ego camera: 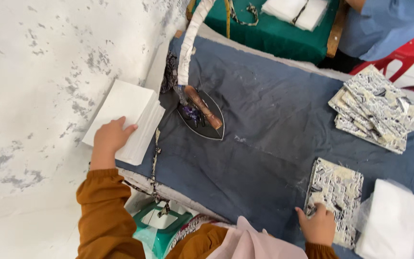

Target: The person irons small patterned fabric pieces on a padded table. They place a white sheet over the fabric, use a charcoal iron to press it, and then remove the sheet. The person repeats this process for multiple fabric pieces, stacking the finished ones.

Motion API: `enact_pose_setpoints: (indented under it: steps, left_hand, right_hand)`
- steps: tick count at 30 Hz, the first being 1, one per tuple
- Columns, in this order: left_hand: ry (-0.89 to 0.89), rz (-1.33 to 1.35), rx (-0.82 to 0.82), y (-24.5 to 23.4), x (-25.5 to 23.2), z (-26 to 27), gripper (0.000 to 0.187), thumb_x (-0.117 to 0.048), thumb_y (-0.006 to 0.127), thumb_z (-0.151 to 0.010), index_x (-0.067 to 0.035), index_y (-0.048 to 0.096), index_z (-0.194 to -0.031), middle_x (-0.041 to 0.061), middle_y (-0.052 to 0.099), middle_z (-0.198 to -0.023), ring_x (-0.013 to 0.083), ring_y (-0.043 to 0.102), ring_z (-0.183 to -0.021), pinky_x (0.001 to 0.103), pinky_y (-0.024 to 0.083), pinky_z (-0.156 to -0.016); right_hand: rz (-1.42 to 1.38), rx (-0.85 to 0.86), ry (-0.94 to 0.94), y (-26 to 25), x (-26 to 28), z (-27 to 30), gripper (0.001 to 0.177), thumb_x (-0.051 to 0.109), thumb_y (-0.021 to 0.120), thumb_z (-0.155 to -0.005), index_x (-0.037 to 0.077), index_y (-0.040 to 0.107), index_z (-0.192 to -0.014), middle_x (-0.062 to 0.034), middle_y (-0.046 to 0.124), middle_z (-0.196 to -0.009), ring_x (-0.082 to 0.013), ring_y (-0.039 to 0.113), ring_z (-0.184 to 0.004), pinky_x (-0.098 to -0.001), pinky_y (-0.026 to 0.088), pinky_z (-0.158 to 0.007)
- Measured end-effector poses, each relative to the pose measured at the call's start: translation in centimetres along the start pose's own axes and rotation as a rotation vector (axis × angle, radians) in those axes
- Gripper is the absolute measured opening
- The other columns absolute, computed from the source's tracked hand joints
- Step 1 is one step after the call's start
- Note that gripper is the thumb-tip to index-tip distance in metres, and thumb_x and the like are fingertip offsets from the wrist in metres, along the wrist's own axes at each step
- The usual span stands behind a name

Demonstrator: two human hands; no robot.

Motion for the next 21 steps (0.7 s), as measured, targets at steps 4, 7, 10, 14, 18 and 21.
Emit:
enact_pose_setpoints:
  steps: [4,7,10,14,18,21]
  left_hand:
    - [0.127,0.066,-0.129,0.0,0.9,-0.4,0.047,-0.037,0.048,-0.102,-0.011,0.070,-0.134,0.026,0.073,-0.112,0.0445,0.068,-0.104,0.054,0.052,-0.096]
    - [0.053,0.126,-0.328,-1.4,-0.9,1.2,0.042,-0.019,0.055,-0.097,0.001,0.068,-0.131,0.031,0.072,-0.101,0.0454,0.069,-0.093,0.052,0.055,-0.085]
    - [0.169,0.333,-0.766,-2.3,-6.1,5.6,0.043,-0.004,0.057,-0.091,0.000,0.070,-0.132,0.025,0.073,-0.104,0.0425,0.069,-0.086,0.050,0.055,-0.079]
    - [0.793,0.312,-1.008,2.4,-18.1,12.9,0.036,0.004,0.060,-0.091,0.009,0.065,-0.127,0.025,0.062,-0.141,0.0373,0.072,-0.113,0.045,0.057,-0.076]
    - [1.185,0.558,-0.584,10.6,-29.5,17.7,0.036,0.000,0.057,-0.096,0.000,0.065,-0.131,0.025,0.060,-0.140,0.0400,0.057,-0.135,0.053,0.042,-0.118]
    - [1.238,0.276,-0.180,16.0,-31.9,19.9,0.044,-0.008,0.056,-0.094,-0.001,0.061,-0.137,0.027,0.055,-0.146,0.0400,0.051,-0.140,0.053,0.034,-0.121]
  right_hand:
    - [0.115,-0.012,0.020,0.8,0.9,-1.0,0.064,0.048,0.089,-0.068,0.004,0.067,-0.110,-0.0257,0.066,-0.100,-0.0430,0.067,-0.090,-0.0502,0.055,-0.079]
    - [0.113,0.005,0.071,1.4,0.2,-1.3,0.048,0.041,0.085,-0.075,0.006,0.070,-0.103,-0.0237,0.068,-0.100,-0.0426,0.068,-0.089,-0.0502,0.056,-0.078]
    - [0.074,0.056,0.101,2.0,-0.8,-2.1,0.028,0.033,0.076,-0.086,0.008,0.076,-0.097,-0.0207,0.072,-0.095,-0.0407,0.070,-0.088,-0.0499,0.056,-0.080]
    - [0.038,0.046,0.154,2.1,-2.4,-2.4,0.020,0.027,0.067,-0.092,0.012,0.081,-0.097,-0.0190,0.075,-0.091,-0.0398,0.071,-0.086,-0.0492,0.057,-0.080]
    - [-0.117,0.120,0.264,1.2,-3.1,-3.0,0.021,0.029,0.073,-0.085,0.011,0.080,-0.094,-0.0162,0.076,-0.087,-0.0373,0.072,-0.083,-0.0477,0.056,-0.078]
    - [-0.252,0.169,0.374,0.1,-3.9,-3.4,0.025,0.029,0.082,-0.079,0.007,0.077,-0.088,-0.0132,0.075,-0.081,-0.0330,0.072,-0.077,-0.0443,0.056,-0.074]
Point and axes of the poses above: each hand's wrist, its own z-axis away from the middle knuckle, its own y-axis out of the palm, x = y × z, the point moved 1 cm from there along -z, towards the middle knuckle
